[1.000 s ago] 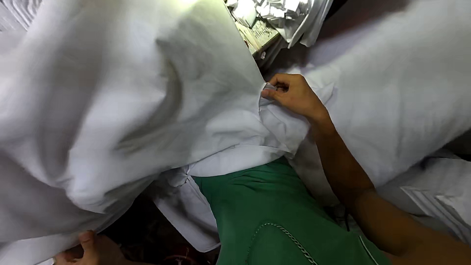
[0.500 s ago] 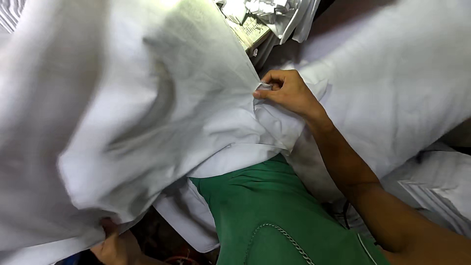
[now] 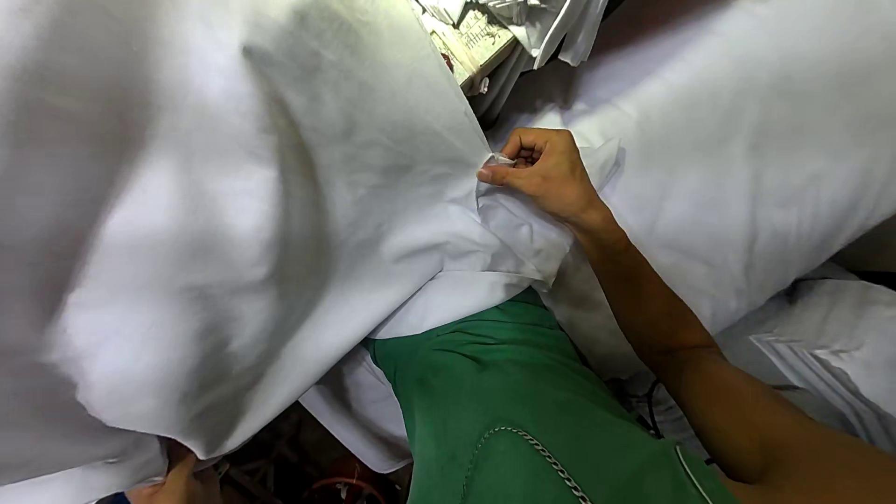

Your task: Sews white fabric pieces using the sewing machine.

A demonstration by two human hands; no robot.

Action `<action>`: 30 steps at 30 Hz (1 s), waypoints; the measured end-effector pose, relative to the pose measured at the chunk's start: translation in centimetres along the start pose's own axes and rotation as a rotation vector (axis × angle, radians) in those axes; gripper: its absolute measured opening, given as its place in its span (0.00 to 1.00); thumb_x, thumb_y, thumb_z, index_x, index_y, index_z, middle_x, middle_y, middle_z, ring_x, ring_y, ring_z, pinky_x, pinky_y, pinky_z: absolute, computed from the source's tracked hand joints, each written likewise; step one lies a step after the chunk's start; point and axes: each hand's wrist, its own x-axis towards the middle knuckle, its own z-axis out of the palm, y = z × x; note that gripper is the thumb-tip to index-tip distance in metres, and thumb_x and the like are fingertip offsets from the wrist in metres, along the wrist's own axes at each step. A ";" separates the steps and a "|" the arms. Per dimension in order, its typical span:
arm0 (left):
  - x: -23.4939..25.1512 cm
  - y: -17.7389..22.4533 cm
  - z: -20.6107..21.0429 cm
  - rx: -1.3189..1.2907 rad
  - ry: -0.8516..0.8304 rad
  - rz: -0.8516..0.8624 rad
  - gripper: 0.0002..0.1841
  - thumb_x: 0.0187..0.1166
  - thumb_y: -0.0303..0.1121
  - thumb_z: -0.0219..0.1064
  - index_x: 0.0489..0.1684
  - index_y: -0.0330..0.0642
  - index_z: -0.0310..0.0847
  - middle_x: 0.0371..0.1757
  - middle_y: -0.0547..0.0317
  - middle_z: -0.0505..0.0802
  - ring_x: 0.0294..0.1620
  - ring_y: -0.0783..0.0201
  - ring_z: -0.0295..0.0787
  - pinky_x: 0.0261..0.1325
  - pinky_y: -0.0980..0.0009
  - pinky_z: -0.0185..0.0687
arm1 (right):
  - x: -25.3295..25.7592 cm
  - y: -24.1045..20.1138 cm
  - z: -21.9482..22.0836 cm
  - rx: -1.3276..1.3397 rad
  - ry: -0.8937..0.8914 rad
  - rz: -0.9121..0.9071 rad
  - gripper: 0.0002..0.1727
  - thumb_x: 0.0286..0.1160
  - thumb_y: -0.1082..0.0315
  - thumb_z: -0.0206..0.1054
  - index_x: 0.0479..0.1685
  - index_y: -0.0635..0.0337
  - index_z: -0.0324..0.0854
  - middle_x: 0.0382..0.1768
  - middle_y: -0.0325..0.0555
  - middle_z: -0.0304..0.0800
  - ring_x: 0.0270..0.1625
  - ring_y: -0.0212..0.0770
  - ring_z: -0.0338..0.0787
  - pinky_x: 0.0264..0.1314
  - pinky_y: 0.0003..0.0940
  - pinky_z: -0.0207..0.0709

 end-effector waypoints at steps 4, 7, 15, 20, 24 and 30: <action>-0.3 -0.1 -0.2 -0.019 -0.044 -0.040 0.26 0.69 0.16 0.57 0.70 0.32 0.61 0.58 0.74 0.87 0.62 0.83 0.84 0.71 0.77 0.79 | 0.0 0.0 0.0 0.032 0.013 0.029 0.17 0.59 0.63 0.86 0.25 0.54 0.78 0.20 0.31 0.80 0.21 0.21 0.75 0.24 0.17 0.68; -0.6 2.0 2.0 0.033 0.022 -0.096 0.26 0.68 0.14 0.54 0.70 0.26 0.58 0.55 0.70 0.83 0.58 0.88 0.82 0.68 0.83 0.77 | 0.1 0.0 0.1 0.049 0.025 0.051 0.18 0.56 0.64 0.87 0.25 0.53 0.76 0.20 0.31 0.80 0.20 0.21 0.75 0.24 0.16 0.68; 0.3 -0.3 -1.1 0.101 -0.049 -0.098 0.32 0.72 0.19 0.57 0.78 0.25 0.48 0.62 0.69 0.80 0.63 0.86 0.79 0.71 0.80 0.76 | 0.6 -0.5 -0.3 -0.117 -0.026 0.157 0.22 0.56 0.56 0.87 0.34 0.55 0.77 0.23 0.34 0.75 0.22 0.26 0.71 0.27 0.24 0.65; -0.7 -0.2 -1.1 0.120 -0.145 -0.106 0.50 0.54 0.53 0.88 0.71 0.35 0.60 0.55 0.85 0.89 0.58 0.86 0.87 0.65 0.80 0.84 | 0.3 -0.4 -0.1 -0.093 -0.025 0.053 0.14 0.71 0.53 0.78 0.31 0.53 0.89 0.22 0.30 0.82 0.21 0.22 0.73 0.26 0.21 0.67; -0.5 -0.9 -0.7 0.086 -0.081 -0.078 0.41 0.60 0.40 0.86 0.68 0.33 0.64 0.54 0.78 0.90 0.58 0.82 0.88 0.66 0.76 0.84 | -0.2 -0.2 0.0 -0.008 0.038 -0.044 0.09 0.66 0.61 0.82 0.29 0.56 0.91 0.22 0.30 0.87 0.20 0.18 0.74 0.23 0.16 0.66; 0.3 -0.7 -0.4 0.068 -0.084 -0.067 0.34 0.65 0.27 0.77 0.70 0.32 0.63 0.55 0.76 0.88 0.59 0.81 0.87 0.67 0.76 0.83 | -0.3 0.3 -0.2 0.073 0.016 -0.106 0.05 0.66 0.67 0.81 0.32 0.58 0.92 0.26 0.31 0.91 0.24 0.17 0.80 0.27 0.15 0.72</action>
